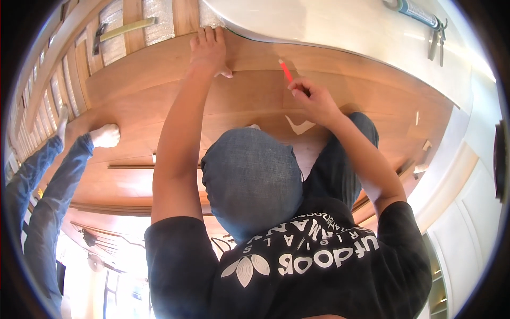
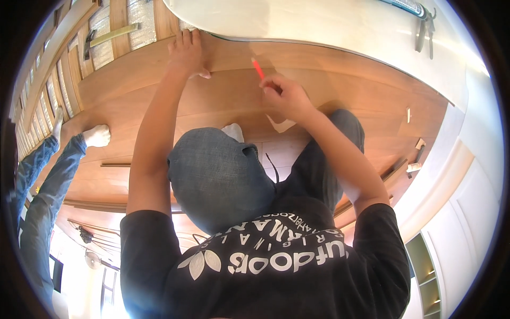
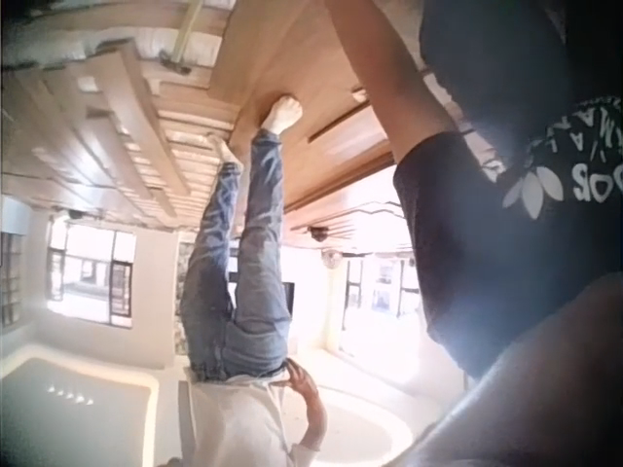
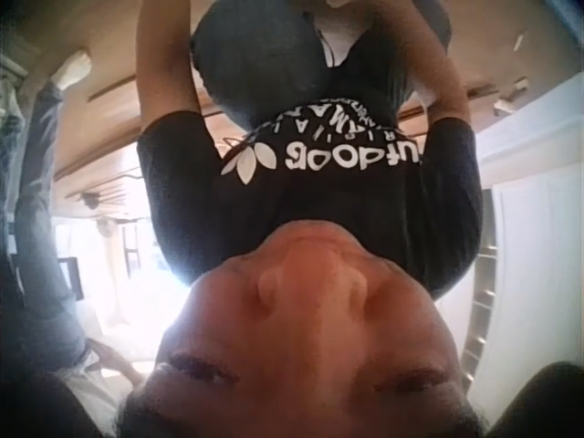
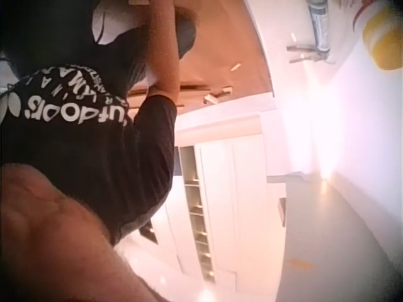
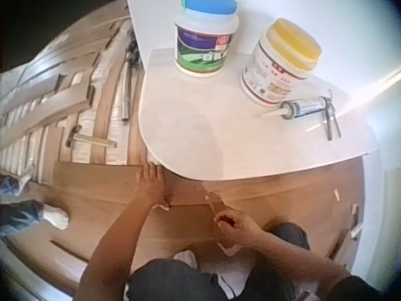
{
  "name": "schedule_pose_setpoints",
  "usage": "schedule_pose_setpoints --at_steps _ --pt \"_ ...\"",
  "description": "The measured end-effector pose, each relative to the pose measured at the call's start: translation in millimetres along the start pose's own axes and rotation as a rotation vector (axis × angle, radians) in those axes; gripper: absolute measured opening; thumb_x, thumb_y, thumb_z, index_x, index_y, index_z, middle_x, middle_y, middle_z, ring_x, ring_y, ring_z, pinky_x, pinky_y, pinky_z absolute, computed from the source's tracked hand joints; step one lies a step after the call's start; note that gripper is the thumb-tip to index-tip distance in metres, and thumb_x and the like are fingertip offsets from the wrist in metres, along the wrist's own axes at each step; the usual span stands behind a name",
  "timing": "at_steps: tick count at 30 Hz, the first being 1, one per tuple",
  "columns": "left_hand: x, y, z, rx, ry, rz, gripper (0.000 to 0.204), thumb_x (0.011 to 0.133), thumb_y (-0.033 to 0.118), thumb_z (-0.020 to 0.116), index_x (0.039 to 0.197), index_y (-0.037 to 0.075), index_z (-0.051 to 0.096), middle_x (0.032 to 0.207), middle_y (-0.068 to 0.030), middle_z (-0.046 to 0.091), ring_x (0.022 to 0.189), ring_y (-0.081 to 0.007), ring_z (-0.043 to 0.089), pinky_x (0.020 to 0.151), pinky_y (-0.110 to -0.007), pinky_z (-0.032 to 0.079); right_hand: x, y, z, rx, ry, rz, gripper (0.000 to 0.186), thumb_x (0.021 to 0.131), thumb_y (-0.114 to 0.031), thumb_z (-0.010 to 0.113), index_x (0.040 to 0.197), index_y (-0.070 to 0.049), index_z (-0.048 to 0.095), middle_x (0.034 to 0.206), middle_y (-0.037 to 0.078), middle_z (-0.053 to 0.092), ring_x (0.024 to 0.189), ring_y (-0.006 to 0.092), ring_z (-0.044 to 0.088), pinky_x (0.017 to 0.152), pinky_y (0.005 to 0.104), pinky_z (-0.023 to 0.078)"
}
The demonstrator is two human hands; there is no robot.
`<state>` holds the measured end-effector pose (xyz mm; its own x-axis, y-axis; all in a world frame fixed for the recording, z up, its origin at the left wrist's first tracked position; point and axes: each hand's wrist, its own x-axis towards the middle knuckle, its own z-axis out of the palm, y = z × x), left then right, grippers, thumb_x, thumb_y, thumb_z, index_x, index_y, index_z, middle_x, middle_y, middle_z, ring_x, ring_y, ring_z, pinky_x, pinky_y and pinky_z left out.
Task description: The person marks a line on a floorboard using a red marker, then carries the board to a table saw and cuts it along the marked edge.
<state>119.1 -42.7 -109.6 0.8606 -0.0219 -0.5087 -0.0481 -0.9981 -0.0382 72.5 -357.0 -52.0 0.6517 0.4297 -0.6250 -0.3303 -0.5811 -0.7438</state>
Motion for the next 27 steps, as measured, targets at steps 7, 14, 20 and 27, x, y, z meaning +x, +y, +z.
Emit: schedule_pose_setpoints --at_steps 7,14,20,27 --pt "2 -7 0 -0.011 -0.048 -0.009 0.142 0.057 0.052 0.099 0.16 -0.002 0.019 0.159 -0.0237 0.033 0.152 -0.0392 0.027 0.119 -0.052 0.031 41 -27 17 0.586 -0.065 -0.155 0.028 0.106 -0.019 0.059 0.131 -0.008 0.066 0.106 0.002 0.069 0.097 0.0097 0.061 0.079 0.0271 0.05" --pt "5 -5 -1 0.003 -0.054 -0.008 0.14 0.058 0.054 0.098 0.16 -0.002 0.019 0.158 -0.0238 0.033 0.151 -0.0396 0.027 0.116 -0.052 0.034 70 -19 39 0.058 0.473 -0.377 0.028 0.104 -0.017 0.066 0.128 -0.004 0.069 0.107 0.008 0.075 0.094 0.0113 0.066 0.08 0.026 0.053" --pt "5 -5 0 -0.006 -0.046 -0.009 0.14 0.055 0.054 0.099 0.157 -0.001 0.021 0.153 -0.0214 0.036 0.148 -0.0378 0.031 0.114 -0.052 0.036 85 -33 56 0.006 0.664 -0.369 0.018 0.099 -0.018 0.073 0.113 -0.007 0.072 0.084 0.006 0.076 0.064 0.0102 0.065 0.058 0.0273 0.051" --pt "8 -6 12 -0.013 0.042 0.001 0.138 0.053 0.051 0.1 0.155 0.0 0.023 0.152 -0.0205 0.037 0.148 -0.037 0.031 0.114 -0.052 0.036 98 -21 60 -0.031 0.633 -0.388 0.017 0.098 -0.015 0.072 0.112 -0.006 0.071 0.09 0.009 0.079 0.066 0.0118 0.069 0.059 0.0274 0.053"
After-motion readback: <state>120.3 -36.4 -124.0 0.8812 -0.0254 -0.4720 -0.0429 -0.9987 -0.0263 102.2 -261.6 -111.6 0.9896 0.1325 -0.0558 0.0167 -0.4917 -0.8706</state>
